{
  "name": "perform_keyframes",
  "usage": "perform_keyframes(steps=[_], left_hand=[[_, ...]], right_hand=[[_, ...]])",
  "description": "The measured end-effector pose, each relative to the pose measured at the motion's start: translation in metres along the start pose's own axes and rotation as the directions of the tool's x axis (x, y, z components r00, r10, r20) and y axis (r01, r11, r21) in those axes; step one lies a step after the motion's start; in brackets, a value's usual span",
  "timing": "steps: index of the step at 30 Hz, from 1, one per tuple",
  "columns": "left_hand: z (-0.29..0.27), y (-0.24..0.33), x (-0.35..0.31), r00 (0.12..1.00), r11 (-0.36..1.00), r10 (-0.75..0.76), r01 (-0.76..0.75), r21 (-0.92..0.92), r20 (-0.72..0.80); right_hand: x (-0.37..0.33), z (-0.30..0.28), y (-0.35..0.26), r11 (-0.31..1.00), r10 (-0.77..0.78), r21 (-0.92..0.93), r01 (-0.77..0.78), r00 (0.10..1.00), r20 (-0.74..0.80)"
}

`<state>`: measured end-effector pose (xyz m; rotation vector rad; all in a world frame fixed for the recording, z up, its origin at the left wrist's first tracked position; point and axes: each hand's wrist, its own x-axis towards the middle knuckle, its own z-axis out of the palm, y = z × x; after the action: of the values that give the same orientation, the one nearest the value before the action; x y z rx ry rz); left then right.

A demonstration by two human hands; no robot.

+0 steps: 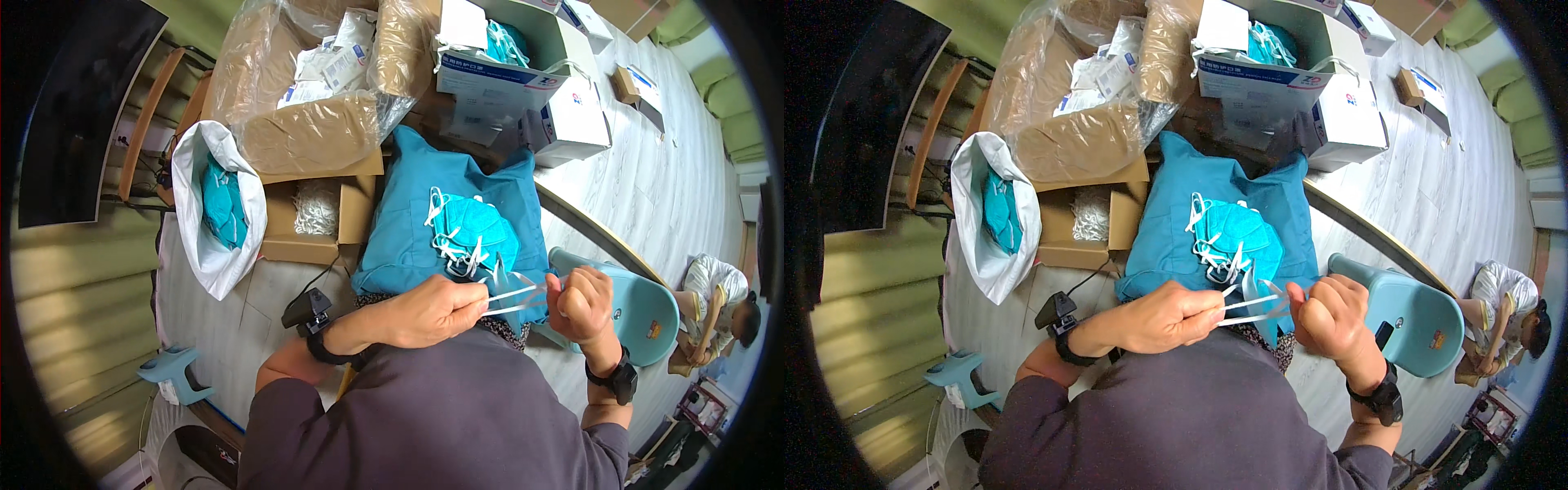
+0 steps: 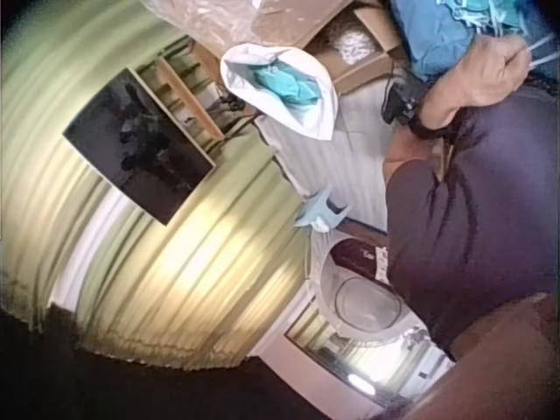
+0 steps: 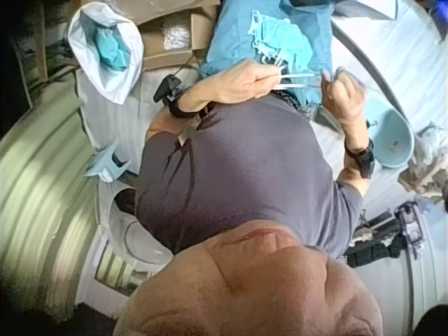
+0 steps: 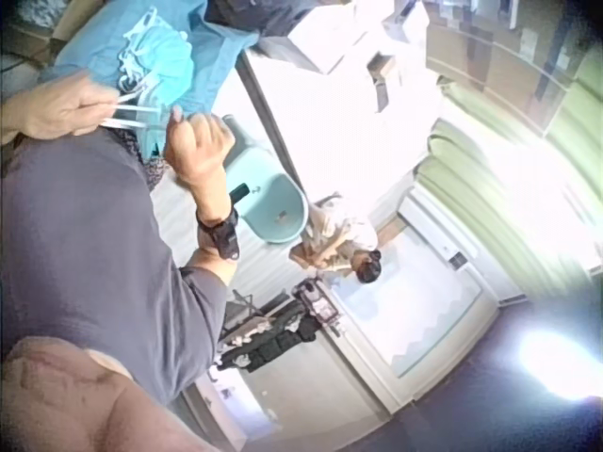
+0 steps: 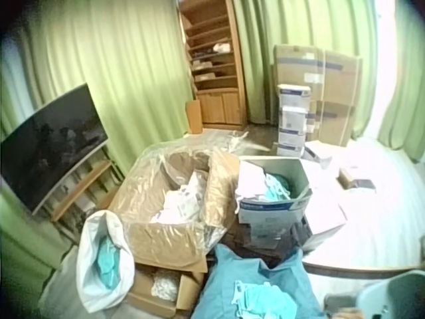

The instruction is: Sorting and folding green medical masks.

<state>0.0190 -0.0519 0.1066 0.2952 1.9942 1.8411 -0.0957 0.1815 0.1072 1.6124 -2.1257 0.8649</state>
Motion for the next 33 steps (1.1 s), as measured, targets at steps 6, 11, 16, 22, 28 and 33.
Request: perform_keyframes(steps=[6,11,16,22,28,33], left_hand=[[-0.007,-0.001,-0.020,0.997,0.991,-0.074,0.075,-0.113,0.012],[-0.016,0.003,-0.005,0.993,0.943,-0.101,0.116,-0.313,0.062],[-0.012,-0.022,0.028,0.995,0.876,-0.088,0.102,-0.471,0.053],[-0.003,-0.032,0.048,0.982,0.819,-0.164,0.190,-0.541,0.098],[0.000,-0.027,0.057,0.980,0.675,-0.113,0.196,-0.711,0.163],[0.002,-0.022,0.059,0.990,0.733,-0.026,0.113,-0.671,0.138]], right_hand=[[-0.009,-0.018,0.013,0.981,0.032,-0.191,-0.038,0.999,-0.038],[-0.004,-0.026,0.015,0.945,0.242,-0.185,-0.270,0.957,-0.157],[0.016,-0.007,0.013,0.875,0.476,0.154,-0.459,0.872,-0.109],[0.021,0.009,0.008,0.715,0.620,0.445,-0.540,0.783,-0.047],[0.023,0.016,0.002,0.607,0.679,0.553,-0.570,0.734,0.011],[0.024,0.019,0.000,0.542,0.708,0.605,-0.584,0.704,0.045]])
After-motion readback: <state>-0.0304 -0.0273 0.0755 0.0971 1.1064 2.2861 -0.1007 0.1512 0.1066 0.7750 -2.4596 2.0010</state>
